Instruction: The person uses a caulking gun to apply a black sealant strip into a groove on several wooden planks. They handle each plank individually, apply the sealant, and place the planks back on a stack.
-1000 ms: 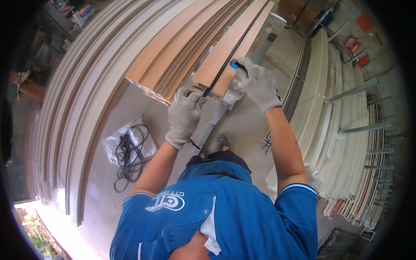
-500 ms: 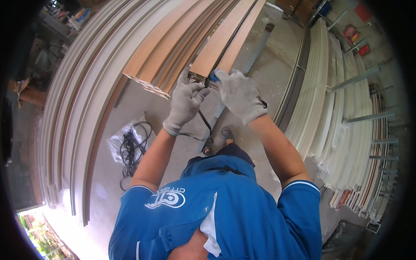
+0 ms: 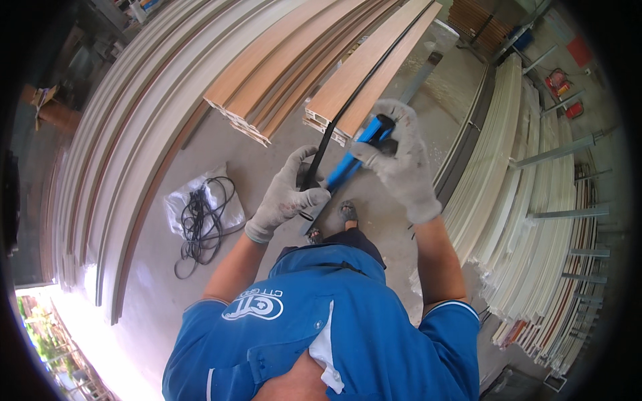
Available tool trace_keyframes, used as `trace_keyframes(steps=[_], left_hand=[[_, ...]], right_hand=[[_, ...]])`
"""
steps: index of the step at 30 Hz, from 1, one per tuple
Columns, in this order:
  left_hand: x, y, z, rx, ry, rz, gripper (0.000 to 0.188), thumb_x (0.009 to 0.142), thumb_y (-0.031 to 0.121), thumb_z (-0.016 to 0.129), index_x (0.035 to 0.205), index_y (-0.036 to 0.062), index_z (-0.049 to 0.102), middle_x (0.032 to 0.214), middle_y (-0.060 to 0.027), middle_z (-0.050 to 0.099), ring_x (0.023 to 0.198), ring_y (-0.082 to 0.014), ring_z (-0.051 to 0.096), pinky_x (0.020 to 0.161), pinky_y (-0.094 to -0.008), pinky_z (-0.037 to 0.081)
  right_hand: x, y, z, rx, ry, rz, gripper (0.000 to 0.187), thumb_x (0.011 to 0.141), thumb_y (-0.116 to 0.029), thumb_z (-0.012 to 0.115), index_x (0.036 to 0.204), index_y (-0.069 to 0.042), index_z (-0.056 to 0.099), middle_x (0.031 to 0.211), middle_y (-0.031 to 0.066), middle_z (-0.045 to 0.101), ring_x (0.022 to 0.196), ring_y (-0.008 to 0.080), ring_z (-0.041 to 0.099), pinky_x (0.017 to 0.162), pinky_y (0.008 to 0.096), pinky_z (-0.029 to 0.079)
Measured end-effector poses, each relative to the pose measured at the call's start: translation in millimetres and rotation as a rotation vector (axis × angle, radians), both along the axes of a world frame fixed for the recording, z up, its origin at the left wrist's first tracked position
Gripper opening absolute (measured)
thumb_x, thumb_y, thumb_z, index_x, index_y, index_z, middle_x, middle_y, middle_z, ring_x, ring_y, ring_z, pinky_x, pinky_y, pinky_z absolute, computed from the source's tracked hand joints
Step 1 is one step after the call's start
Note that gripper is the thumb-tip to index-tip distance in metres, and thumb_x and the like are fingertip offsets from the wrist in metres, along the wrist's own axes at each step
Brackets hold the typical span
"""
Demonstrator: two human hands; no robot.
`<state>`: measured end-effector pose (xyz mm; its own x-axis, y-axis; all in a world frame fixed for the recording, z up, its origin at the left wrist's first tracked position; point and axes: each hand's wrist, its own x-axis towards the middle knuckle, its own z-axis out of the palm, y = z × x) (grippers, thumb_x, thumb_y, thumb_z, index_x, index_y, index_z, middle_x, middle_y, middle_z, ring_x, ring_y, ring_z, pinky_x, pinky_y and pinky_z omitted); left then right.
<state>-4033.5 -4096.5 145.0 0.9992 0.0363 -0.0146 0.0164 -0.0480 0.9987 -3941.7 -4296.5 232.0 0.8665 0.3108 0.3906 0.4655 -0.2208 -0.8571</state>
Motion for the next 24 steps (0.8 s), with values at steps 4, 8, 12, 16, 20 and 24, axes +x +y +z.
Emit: trace_keyframes(steps=[4, 8, 12, 16, 20, 24], left_hand=[[1.6, 7.7, 5.4, -0.172, 0.042, 0.014, 0.06, 0.088, 0.009, 0.077, 0.141, 0.0006, 0.049, 0.103, -0.0064, 0.064, 0.089, -0.011, 0.062, 0.074, -0.0228, 0.05], [4.9, 11.2, 5.6, -0.237, 0.008, -0.002, 0.046, 0.091, -0.003, 0.068, 0.136, 0.0029, 0.057, 0.103, -0.0042, 0.065, 0.082, -0.0063, 0.059, 0.065, -0.0194, 0.046], [3.2, 7.1, 6.2, -0.278, 0.028, 0.081, 0.043, 0.091, 0.001, 0.07, 0.132, 0.0036, 0.059, 0.101, -0.004, 0.065, 0.077, -0.0057, 0.058, 0.065, -0.0197, 0.046], [-3.9, 15.7, 4.9, -0.195, 0.138, 0.165, 0.033, 0.094, 0.013, 0.071, 0.123, -0.0005, 0.062, 0.093, -0.0041, 0.066, 0.073, -0.007, 0.061, 0.062, -0.0208, 0.047], [-9.7, 25.3, -4.2, -0.114, 0.237, 0.107, 0.033, 0.098, 0.026, 0.07, 0.114, -0.003, 0.065, 0.079, -0.0022, 0.064, 0.065, -0.009, 0.062, 0.057, -0.0222, 0.048], [-15.3, 25.3, -9.8, -0.104, 0.255, 0.092, 0.031, 0.099, 0.031, 0.069, 0.105, -0.0002, 0.068, 0.073, -0.0005, 0.063, 0.061, -0.0076, 0.06, 0.055, -0.0216, 0.047]], right_hand=[[-2.1, -9.0, -22.2, -0.049, 0.178, 0.082, 0.041, 0.085, -0.012, 0.081, 0.118, -0.005, 0.059, 0.097, 0.0079, 0.068, 0.084, 0.012, 0.066, 0.071, 0.0304, 0.055], [0.0, -31.9, -27.0, -0.521, 0.132, 0.435, 0.042, 0.09, -0.01, 0.072, 0.128, -0.003, 0.057, 0.098, 0.0087, 0.067, 0.084, 0.0131, 0.064, 0.075, 0.0311, 0.053], [-16.1, -42.2, -38.3, -0.364, 0.587, 0.597, 0.043, 0.098, -0.012, 0.059, 0.14, -0.002, 0.053, 0.094, 0.009, 0.064, 0.08, 0.0128, 0.06, 0.074, 0.0296, 0.051], [-27.7, -48.5, -54.6, -0.306, 0.47, 0.366, 0.033, 0.101, -0.016, 0.06, 0.13, 0.0, 0.056, 0.082, 0.0056, 0.062, 0.068, 0.0109, 0.058, 0.064, 0.0287, 0.048], [-35.3, -52.9, -69.5, -0.376, 0.205, 0.231, 0.023, 0.101, -0.015, 0.061, 0.118, -0.001, 0.058, 0.075, 0.0024, 0.061, 0.063, 0.0104, 0.057, 0.059, 0.0291, 0.048], [-44.5, -47.6, -86.2, -0.267, 0.225, 0.225, 0.02, 0.1, -0.015, 0.063, 0.114, -0.002, 0.059, 0.078, 0.0093, 0.065, 0.065, 0.0204, 0.065, 0.06, 0.0335, 0.05]])
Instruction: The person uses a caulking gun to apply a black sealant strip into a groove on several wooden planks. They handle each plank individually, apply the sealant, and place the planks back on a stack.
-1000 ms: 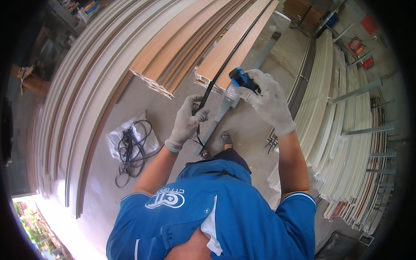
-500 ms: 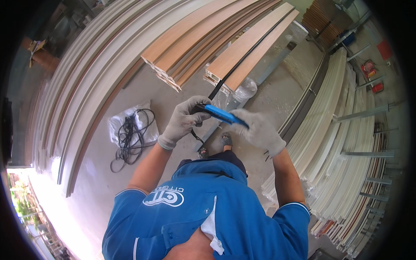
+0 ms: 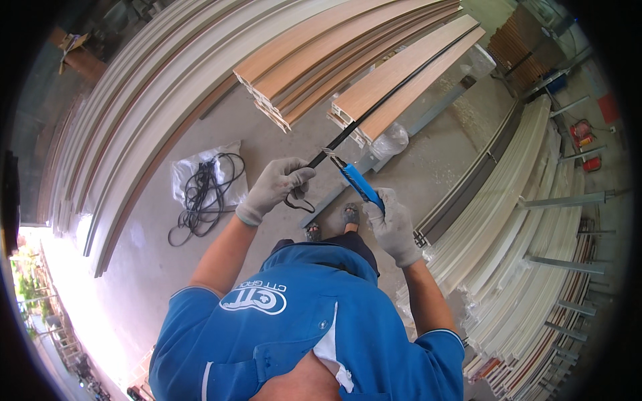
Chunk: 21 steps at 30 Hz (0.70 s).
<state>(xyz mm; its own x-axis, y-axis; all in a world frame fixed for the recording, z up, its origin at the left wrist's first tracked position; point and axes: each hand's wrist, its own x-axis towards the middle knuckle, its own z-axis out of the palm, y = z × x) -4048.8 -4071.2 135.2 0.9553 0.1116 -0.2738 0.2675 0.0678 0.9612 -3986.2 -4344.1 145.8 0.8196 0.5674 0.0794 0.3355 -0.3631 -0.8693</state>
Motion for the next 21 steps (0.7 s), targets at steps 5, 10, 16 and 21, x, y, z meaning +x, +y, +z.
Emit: trace_keyframes(steps=[5, 10, 16, 21], left_hand=[[-12.1, -0.7, 0.2, -0.046, 0.024, -0.011, 0.033, 0.102, 0.034, 0.063, 0.099, 0.0013, 0.068, 0.068, 0.0017, 0.057, 0.058, -0.0049, 0.053, 0.051, -0.0203, 0.041], [-9.5, -20.0, 5.6, -0.074, -0.044, 0.068, 0.033, 0.103, 0.033, 0.062, 0.092, 0.0019, 0.067, 0.064, 0.0049, 0.047, 0.053, -0.0038, 0.039, 0.047, -0.0223, 0.028], [-41.6, -7.6, 88.9, -0.173, -0.151, -0.036, 0.032, 0.102, 0.03, 0.062, 0.089, 0.0008, 0.068, 0.071, 0.0048, 0.054, 0.061, -0.0022, 0.045, 0.053, -0.0212, 0.034], [-44.4, 5.5, 97.9, -0.142, -0.225, 0.268, 0.02, 0.096, 0.024, 0.073, 0.093, 0.0047, 0.068, 0.075, 0.0059, 0.06, 0.055, -0.0025, 0.046, 0.048, -0.0179, 0.033]], right_hand=[[4.1, 11.9, -20.4, -0.013, -0.415, 0.011, 0.021, 0.098, -0.014, 0.064, 0.115, -0.004, 0.059, 0.085, 0.0186, 0.068, 0.074, 0.0379, 0.069, 0.063, 0.0416, 0.053], [9.8, 18.6, -71.0, -0.17, -0.407, 0.024, 0.023, 0.095, -0.017, 0.065, 0.115, -0.006, 0.061, 0.089, 0.0187, 0.069, 0.077, 0.039, 0.068, 0.064, 0.0453, 0.053], [13.9, -73.8, -172.6, -1.057, -0.056, 0.157, 0.024, 0.1, -0.029, 0.056, 0.107, -0.006, 0.061, 0.099, 0.0236, 0.071, 0.092, 0.042, 0.069, 0.08, 0.0512, 0.054], [-4.9, -174.6, -182.1, -0.765, 0.38, -0.345, 0.027, 0.103, -0.03, 0.054, 0.116, -0.007, 0.057, 0.091, 0.0159, 0.071, 0.087, 0.0312, 0.071, 0.078, 0.0448, 0.055]])
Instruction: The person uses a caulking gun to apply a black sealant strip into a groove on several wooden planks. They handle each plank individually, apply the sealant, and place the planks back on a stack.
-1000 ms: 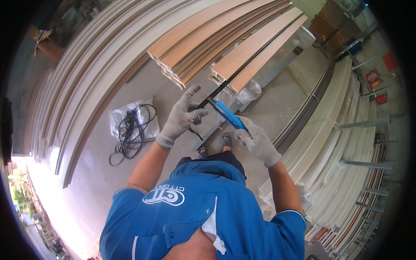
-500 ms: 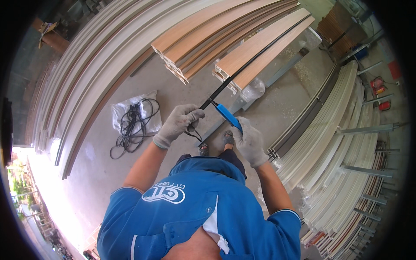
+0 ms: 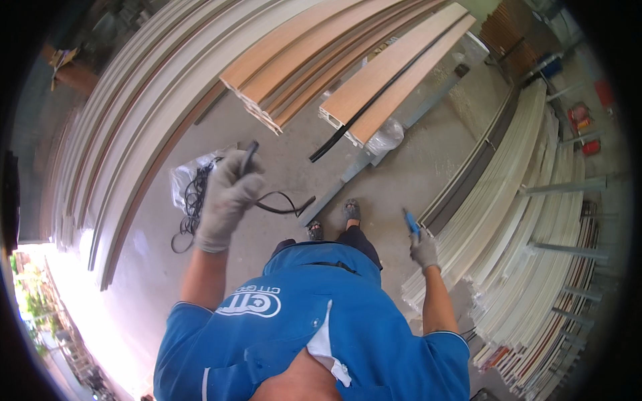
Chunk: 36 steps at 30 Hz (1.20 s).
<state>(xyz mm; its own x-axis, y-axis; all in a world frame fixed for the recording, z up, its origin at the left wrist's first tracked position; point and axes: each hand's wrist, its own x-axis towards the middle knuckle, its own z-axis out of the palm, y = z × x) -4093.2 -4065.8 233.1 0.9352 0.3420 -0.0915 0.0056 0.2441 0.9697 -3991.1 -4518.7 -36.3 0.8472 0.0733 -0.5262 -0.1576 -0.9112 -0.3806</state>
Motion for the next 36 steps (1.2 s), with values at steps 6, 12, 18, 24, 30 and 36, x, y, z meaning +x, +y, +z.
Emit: trace_keyframes(steps=[6, 12, 18, 24, 30, 36], left_hand=[[34.9, -46.3, -51.9, 0.029, 0.092, -0.12, 0.026, 0.098, 0.029, 0.069, 0.094, 0.0035, 0.065, 0.076, 0.003, 0.06, 0.058, -0.0017, 0.047, 0.047, -0.0184, 0.034], [69.0, -57.0, -59.5, 0.256, 0.112, -0.1, 0.027, 0.1, 0.026, 0.067, 0.104, -0.0015, 0.066, 0.087, -0.0044, 0.067, 0.079, -0.0089, 0.061, 0.065, -0.0232, 0.049], [92.3, -95.2, -81.9, 0.478, 0.218, 0.267, 0.025, 0.089, 0.011, 0.07, 0.108, -0.0048, 0.068, 0.086, -0.0063, 0.071, 0.078, -0.0126, 0.064, 0.073, -0.0281, 0.053], [121.8, -161.5, -71.9, 0.159, 0.391, 0.723, 0.026, 0.098, 0.022, 0.07, 0.109, -0.0015, 0.067, 0.079, -0.0003, 0.063, 0.052, -0.0024, 0.045, 0.046, -0.0216, 0.035], [165.6, -207.1, -72.1, 0.013, 0.377, 1.046, 0.029, 0.098, 0.022, 0.069, 0.116, -0.0002, 0.064, 0.068, 0.0053, 0.052, 0.045, -0.0017, 0.038, 0.04, -0.0212, 0.027], [184.5, -212.8, -68.9, 0.118, 0.36, 1.23, 0.026, 0.096, 0.024, 0.071, 0.109, 0.0017, 0.065, 0.064, 0.0057, 0.049, 0.045, -0.0024, 0.038, 0.04, -0.022, 0.028]], right_hand=[[77.6, 19.7, 51.2, 0.59, -0.562, -0.364, 0.018, 0.1, -0.022, 0.062, 0.108, -0.007, 0.057, 0.073, -0.0013, 0.056, 0.06, 0.0091, 0.054, 0.055, 0.0257, 0.046], [196.5, 49.9, 126.4, 0.896, -0.549, -0.544, 0.017, 0.096, -0.024, 0.069, 0.099, -0.008, 0.063, 0.072, -0.0052, 0.053, 0.06, 0.0057, 0.048, 0.055, 0.0244, 0.04], [389.9, 59.1, 200.2, 0.952, -0.707, -0.284, 0.023, 0.096, -0.027, 0.072, 0.103, -0.006, 0.069, 0.074, -0.0034, 0.057, 0.062, 0.007, 0.051, 0.058, 0.0241, 0.041], [611.9, 68.3, 228.5, 0.719, -0.82, -0.082, 0.033, 0.095, -0.033, 0.071, 0.11, -0.004, 0.074, 0.083, 0.0, 0.066, 0.071, 0.0102, 0.058, 0.065, 0.0278, 0.046], [774.8, 70.6, 206.6, 0.311, -0.874, -0.079, 0.047, 0.087, -0.047, 0.071, 0.107, -0.005, 0.075, 0.095, 0.0146, 0.074, 0.089, 0.0292, 0.07, 0.082, 0.0416, 0.051], [856.5, 85.0, 163.9, 0.531, -0.607, -0.098, 0.04, 0.084, -0.045, 0.076, 0.093, -0.006, 0.074, 0.081, 0.0069, 0.068, 0.078, 0.0207, 0.063, 0.072, 0.0374, 0.047]])
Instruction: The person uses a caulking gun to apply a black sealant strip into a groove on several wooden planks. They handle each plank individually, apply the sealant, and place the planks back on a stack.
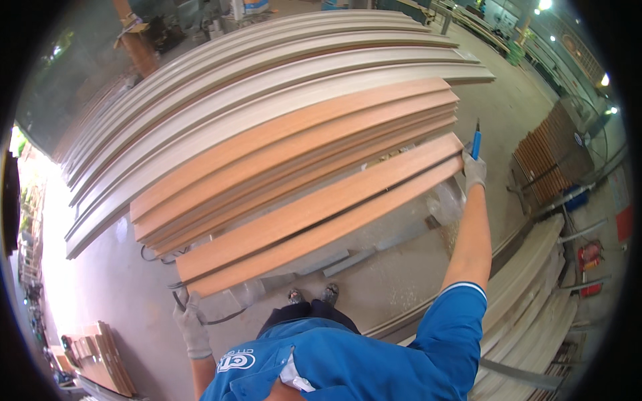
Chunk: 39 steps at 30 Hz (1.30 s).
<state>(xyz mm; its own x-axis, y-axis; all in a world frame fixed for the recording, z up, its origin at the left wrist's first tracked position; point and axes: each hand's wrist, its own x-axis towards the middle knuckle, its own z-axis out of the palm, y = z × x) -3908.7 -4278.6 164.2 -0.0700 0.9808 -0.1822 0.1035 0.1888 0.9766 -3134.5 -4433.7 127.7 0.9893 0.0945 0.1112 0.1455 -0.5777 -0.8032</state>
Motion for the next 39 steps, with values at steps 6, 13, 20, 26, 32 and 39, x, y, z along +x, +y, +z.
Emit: trace_keyframes(steps=[6, 13, 20, 26, 32, 39], left_hand=[[-1.9, 20.4, 3.9, -0.061, 0.073, -0.092, 0.027, 0.095, 0.027, 0.073, 0.081, 0.0056, 0.063, 0.062, 0.0033, 0.048, 0.047, -0.0049, 0.039, 0.044, -0.0251, 0.031], [-4.4, 27.4, -0.3, 0.026, 0.362, -0.095, 0.041, 0.097, 0.028, 0.07, 0.073, -0.0035, 0.06, 0.075, -0.0075, 0.053, 0.069, -0.0176, 0.046, 0.062, -0.0344, 0.039], [-26.8, 19.5, 30.3, 0.309, 0.23, -0.021, 0.022, 0.099, 0.022, 0.066, 0.105, 0.0011, 0.066, 0.082, 0.0021, 0.055, 0.067, -0.0078, 0.043, 0.058, -0.0266, 0.036], [-59.2, 74.2, 106.1, 0.44, 0.159, 0.208, 0.022, 0.101, 0.027, 0.062, 0.112, 0.0079, 0.064, 0.092, 0.0028, 0.064, 0.059, -0.0016, 0.039, 0.052, -0.0193, 0.032], [-49.1, 254.5, 185.9, 0.408, 0.178, -0.109, 0.042, 0.098, 0.036, 0.068, 0.067, 0.017, 0.047, 0.055, 0.0101, 0.033, 0.045, -0.0034, 0.027, 0.043, -0.0268, 0.017], [8.6, 433.2, 155.9, 0.209, 0.229, -0.019, 0.039, 0.093, 0.043, 0.073, 0.077, 0.0135, 0.054, 0.054, 0.0031, 0.037, 0.042, -0.0092, 0.032, 0.04, -0.0289, 0.025]], right_hand=[[-6.5, -9.9, 9.2, 0.162, 0.11, 0.163, 0.025, 0.088, -0.032, 0.078, 0.098, -0.01, 0.073, 0.077, -0.0059, 0.059, 0.06, 0.0068, 0.048, 0.055, 0.0269, 0.038], [-10.3, -10.9, 15.3, 0.238, 0.141, 0.177, 0.027, 0.089, -0.025, 0.076, 0.108, -0.005, 0.073, 0.089, -0.0044, 0.063, 0.076, 0.0073, 0.054, 0.065, 0.025, 0.04], [-32.4, -17.3, 30.5, 0.504, 0.109, 0.241, 0.036, 0.092, -0.027, 0.073, 0.118, -0.002, 0.07, 0.095, -0.0008, 0.064, 0.081, 0.0086, 0.055, 0.068, 0.026, 0.041], [-49.4, 11.8, 128.4, 0.451, 0.102, 0.234, 0.049, 0.097, -0.024, 0.068, 0.136, 0.003, 0.059, 0.117, 0.0062, 0.067, 0.099, 0.0141, 0.063, 0.079, 0.0275, 0.049], [-11.0, 141.2, 190.8, 0.394, -0.212, 0.573, 0.038, 0.094, -0.037, 0.072, 0.119, -0.007, 0.069, 0.094, -0.0007, 0.063, 0.079, 0.0096, 0.06, 0.065, 0.0255, 0.051], [39.6, 335.1, 182.0, 0.408, 0.107, 0.523, 0.035, 0.086, -0.044, 0.08, 0.09, -0.01, 0.069, 0.076, 0.002, 0.057, 0.059, 0.0149, 0.054, 0.049, 0.0307, 0.048]])
